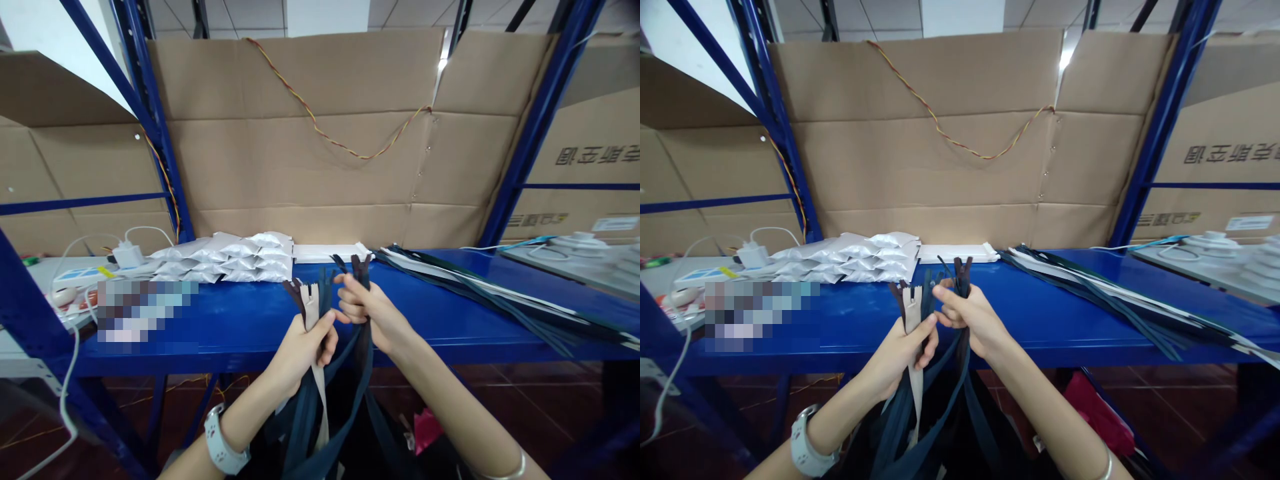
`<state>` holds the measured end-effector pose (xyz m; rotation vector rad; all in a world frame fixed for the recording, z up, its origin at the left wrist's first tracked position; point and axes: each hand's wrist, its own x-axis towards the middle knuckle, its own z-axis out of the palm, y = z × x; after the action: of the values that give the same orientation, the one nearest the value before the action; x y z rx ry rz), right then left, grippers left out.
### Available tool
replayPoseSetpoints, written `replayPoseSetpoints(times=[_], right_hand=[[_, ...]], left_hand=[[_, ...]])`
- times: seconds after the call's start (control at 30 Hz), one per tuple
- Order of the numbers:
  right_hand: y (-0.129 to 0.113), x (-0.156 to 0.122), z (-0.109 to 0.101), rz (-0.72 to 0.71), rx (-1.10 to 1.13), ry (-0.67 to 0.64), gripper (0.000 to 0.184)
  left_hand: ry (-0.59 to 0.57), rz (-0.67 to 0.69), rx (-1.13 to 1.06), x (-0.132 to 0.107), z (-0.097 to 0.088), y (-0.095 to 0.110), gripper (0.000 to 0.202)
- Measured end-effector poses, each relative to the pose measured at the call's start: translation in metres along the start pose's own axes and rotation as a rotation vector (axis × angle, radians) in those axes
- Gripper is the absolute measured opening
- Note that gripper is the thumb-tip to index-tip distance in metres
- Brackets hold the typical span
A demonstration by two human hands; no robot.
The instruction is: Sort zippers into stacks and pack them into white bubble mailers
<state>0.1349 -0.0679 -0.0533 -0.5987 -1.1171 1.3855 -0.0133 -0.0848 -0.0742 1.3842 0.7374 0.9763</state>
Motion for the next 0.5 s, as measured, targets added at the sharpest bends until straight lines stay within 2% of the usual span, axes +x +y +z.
replayPoseSetpoints(times=[0.13, 0.33, 0.5], right_hand=[[0.01, -0.005, 0.009, -0.078, -0.18, 0.063, 0.034], [0.005, -0.004, 0.007, -0.118, -0.26, 0.219, 0.033], [0.004, -0.003, 0.003, -0.22, -0.431, 0.217, 0.031]], left_hand=[[-0.042, -0.01, 0.061, -0.002, 0.003, -0.002, 0.044], [-0.023, -0.004, -0.045, -0.002, 0.006, 0.005, 0.045], [0.023, 0.027, -0.092, -0.001, 0.005, 0.008, 0.044]])
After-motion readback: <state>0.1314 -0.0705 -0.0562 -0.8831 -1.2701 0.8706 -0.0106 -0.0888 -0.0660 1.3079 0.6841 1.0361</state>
